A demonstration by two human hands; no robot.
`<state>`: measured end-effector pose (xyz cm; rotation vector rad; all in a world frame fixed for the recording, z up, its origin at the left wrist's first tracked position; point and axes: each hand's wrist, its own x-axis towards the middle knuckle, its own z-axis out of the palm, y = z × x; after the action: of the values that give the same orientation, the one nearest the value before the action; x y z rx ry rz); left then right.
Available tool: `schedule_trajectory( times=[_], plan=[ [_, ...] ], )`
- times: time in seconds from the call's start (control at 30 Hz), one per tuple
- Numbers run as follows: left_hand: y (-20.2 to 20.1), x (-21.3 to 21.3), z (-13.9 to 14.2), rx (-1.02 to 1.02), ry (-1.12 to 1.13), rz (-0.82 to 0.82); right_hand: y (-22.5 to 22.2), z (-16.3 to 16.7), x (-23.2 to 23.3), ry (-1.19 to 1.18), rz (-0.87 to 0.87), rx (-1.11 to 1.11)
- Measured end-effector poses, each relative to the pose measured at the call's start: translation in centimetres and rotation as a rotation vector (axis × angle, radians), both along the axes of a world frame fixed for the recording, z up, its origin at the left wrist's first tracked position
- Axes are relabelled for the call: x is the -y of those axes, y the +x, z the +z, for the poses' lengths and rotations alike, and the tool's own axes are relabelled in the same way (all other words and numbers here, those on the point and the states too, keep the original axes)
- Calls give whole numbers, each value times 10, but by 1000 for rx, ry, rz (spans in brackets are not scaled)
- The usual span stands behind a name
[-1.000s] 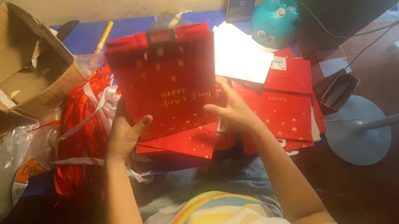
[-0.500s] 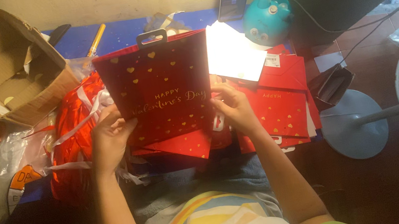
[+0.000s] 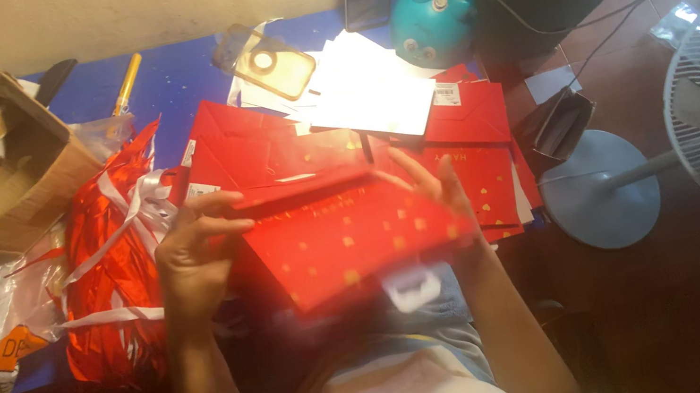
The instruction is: The person assembles red gift boxes by inserting white paper inserts into the boxes and folding the flaps closed. The person handles multiple boxes one at a time, stacking completed boxes on the table.
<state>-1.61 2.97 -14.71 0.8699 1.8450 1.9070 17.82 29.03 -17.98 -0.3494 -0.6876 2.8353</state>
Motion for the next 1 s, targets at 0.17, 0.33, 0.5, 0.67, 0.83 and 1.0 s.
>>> schedule_trajectory(
  times=[0.17,0.33,0.5,0.67,0.83,1.0],
  plan=[
    [7,-15,9,-184,108,-261,17,2,2,520,-69,386],
    [28,-51,14,-478,-69,-265,50,5,-6,696,-312,394],
    [50,-89,2,-511,-64,-359,90,10,-59,982,-794,457],
    [62,-106,-28,-529,-193,-372,114,7,-90,1194,-928,811],
    [62,-108,-53,-550,-318,-362,108,-8,-92,1174,-787,978],
    [62,-103,-57,-585,-378,-283,86,-21,-98,1032,-691,765]
  ],
)
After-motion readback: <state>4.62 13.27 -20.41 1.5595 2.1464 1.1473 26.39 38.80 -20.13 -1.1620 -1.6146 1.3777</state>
